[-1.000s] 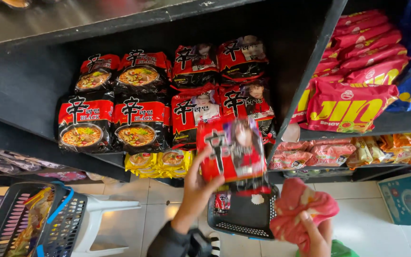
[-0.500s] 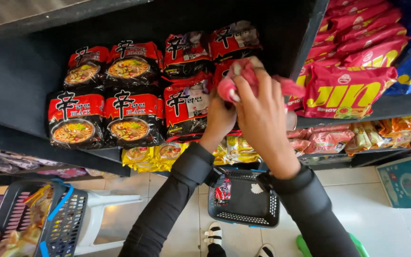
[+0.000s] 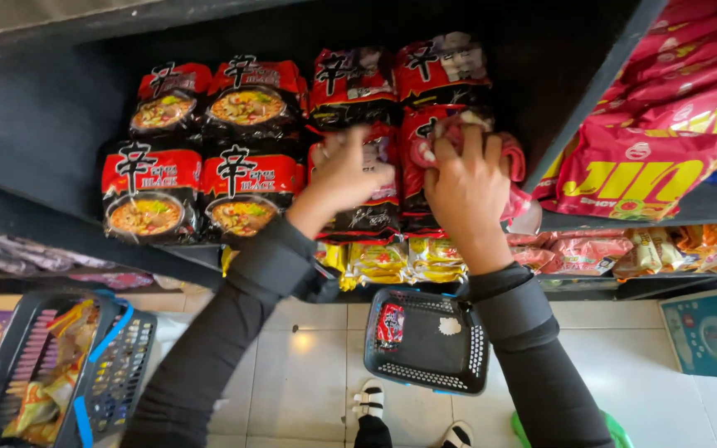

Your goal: The person wipes packages of instant noodles on a store shelf using a pink cloth. They pick up the noodle packages, wipe them, and place them back on the shelf or into a shopping basket. The person then moves to another section and wipes a box of glass bottles.

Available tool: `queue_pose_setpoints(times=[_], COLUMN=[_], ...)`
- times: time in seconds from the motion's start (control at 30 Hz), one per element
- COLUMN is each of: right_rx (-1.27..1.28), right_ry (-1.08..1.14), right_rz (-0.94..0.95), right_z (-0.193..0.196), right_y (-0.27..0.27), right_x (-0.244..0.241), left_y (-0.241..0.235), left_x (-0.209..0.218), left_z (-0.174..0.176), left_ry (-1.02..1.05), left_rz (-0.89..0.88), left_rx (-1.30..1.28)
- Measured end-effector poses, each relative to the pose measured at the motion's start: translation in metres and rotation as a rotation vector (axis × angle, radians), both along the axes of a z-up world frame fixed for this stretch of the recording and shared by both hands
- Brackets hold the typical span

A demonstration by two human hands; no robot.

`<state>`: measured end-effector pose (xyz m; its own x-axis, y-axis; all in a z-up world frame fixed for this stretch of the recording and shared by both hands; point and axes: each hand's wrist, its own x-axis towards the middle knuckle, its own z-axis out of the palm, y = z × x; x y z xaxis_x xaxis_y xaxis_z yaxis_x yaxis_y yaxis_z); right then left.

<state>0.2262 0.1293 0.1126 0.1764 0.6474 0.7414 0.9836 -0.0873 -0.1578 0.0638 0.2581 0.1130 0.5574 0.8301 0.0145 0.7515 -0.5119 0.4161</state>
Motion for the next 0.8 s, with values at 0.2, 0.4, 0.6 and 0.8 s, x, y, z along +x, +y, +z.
queue_pose_setpoints(times=[0.2,0.4,0.6,0.8], right_rx=[-0.019,-0.023,-0.027,-0.041], right_ry=[-0.052,-0.027,-0.017,0.015], right_rz=[-0.087,-0.043,-0.055,-0.027], right_z=[-0.004,-0.003,-0.001,-0.001], right_y=[-0.001,-0.001,-0.001,0.0], right_x=[-0.002,-0.001,-0.002,-0.003], left_y=[0.125,0.136,0.189,0.153], left_x=[-0.03,-0.023,-0.022,-0.011], left_z=[-0.038,-0.021,-0.072,-0.019], left_ry=[-0.108,-0.033,-0.227,-0.105], left_rz=[0.261,0.343,0.203,0.128], left_rx=[-0.082,-0.257,-0.125,0.124])
